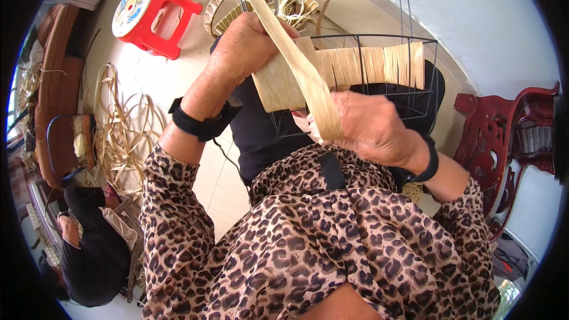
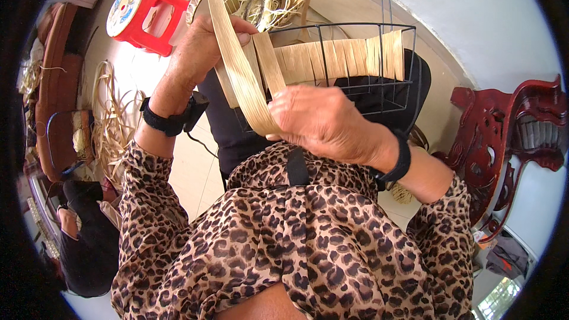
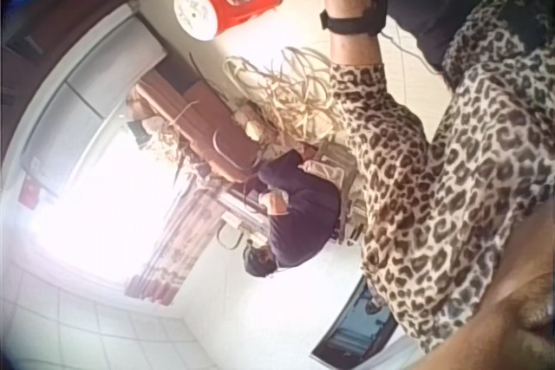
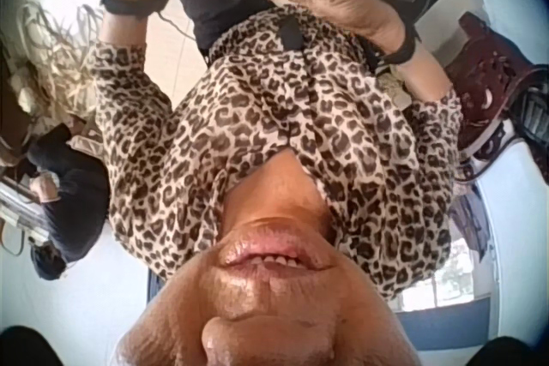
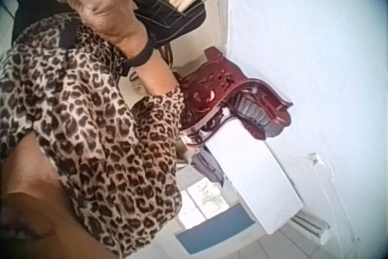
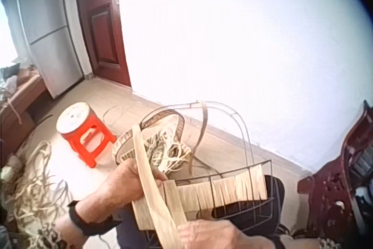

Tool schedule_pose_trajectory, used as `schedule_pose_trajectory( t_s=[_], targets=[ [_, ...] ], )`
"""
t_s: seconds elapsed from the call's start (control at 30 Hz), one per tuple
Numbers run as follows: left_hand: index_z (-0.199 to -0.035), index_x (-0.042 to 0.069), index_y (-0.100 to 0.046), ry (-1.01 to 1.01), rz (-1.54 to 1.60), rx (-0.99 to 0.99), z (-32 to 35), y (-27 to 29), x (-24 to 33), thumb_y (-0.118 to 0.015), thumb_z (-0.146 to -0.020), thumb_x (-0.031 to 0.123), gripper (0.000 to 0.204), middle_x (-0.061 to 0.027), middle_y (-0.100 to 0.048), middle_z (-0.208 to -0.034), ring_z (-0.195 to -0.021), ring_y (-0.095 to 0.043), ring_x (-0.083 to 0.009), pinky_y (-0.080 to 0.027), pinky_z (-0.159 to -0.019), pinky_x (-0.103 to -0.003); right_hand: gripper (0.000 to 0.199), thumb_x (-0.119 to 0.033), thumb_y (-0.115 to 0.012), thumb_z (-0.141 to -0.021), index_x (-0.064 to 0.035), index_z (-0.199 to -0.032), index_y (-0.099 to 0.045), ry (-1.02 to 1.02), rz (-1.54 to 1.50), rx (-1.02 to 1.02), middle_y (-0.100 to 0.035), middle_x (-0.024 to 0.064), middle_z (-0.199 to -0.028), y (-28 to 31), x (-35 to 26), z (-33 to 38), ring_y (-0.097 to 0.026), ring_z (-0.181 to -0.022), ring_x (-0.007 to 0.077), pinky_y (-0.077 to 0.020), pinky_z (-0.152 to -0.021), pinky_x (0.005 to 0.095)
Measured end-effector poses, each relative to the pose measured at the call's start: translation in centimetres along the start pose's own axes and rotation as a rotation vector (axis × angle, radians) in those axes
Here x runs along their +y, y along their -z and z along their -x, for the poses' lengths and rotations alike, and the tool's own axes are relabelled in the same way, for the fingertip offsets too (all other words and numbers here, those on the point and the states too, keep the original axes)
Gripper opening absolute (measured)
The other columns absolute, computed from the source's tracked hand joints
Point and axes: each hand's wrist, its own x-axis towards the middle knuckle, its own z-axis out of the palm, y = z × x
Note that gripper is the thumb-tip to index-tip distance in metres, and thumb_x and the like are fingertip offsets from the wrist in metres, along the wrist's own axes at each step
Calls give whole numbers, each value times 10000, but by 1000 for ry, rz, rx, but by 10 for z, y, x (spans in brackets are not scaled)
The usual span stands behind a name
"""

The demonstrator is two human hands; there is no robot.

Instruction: The person weaves strips of bamboo or reed onto a black wire frame, securing the strips by hand and positioning new strips across the frame.

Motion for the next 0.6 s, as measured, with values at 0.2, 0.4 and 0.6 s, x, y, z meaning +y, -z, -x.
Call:
schedule_pose_trajectory(
  t_s=[0.2, 0.4, 0.6],
  targets=[
    [-1144, 87, -640, -279, -193, 10, 8, -1, -2, -638, -849, 97, 296, -81, -679, -914, -778, -644, -134, -530, -677, -278, 121, -67, -640, -754, -7, -846, -589, 102, 34, -3, -646, 119, -873, -31, 8, 21, -641, -880, 290, -512, -882, 400],
    [-1127, 174, -650, -704, -600, 165, 27, -13, -5, -679, -713, 109, 419, -148, -531, -1249, -1169, -489, -353, -447, -927, -457, 95, -58, -627, -773, -23, -860, -614, 114, -28, 49, -655, 122, -877, -40, 7, 20, -646, -863, 281, -521, -824, 394],
    [-1086, 207, -672, -735, -632, 128, 39, -19, -15, -705, -661, 134, 433, -133, -498, -1292, -1257, -390, -370, -308, -1019, -523, 69, -60, -642, -778, -22, -828, -613, 77, -91, 56, -659, 104, -833, -46, 5, 16, -650, -812, 267, -524, -767, 360]
  ],
)
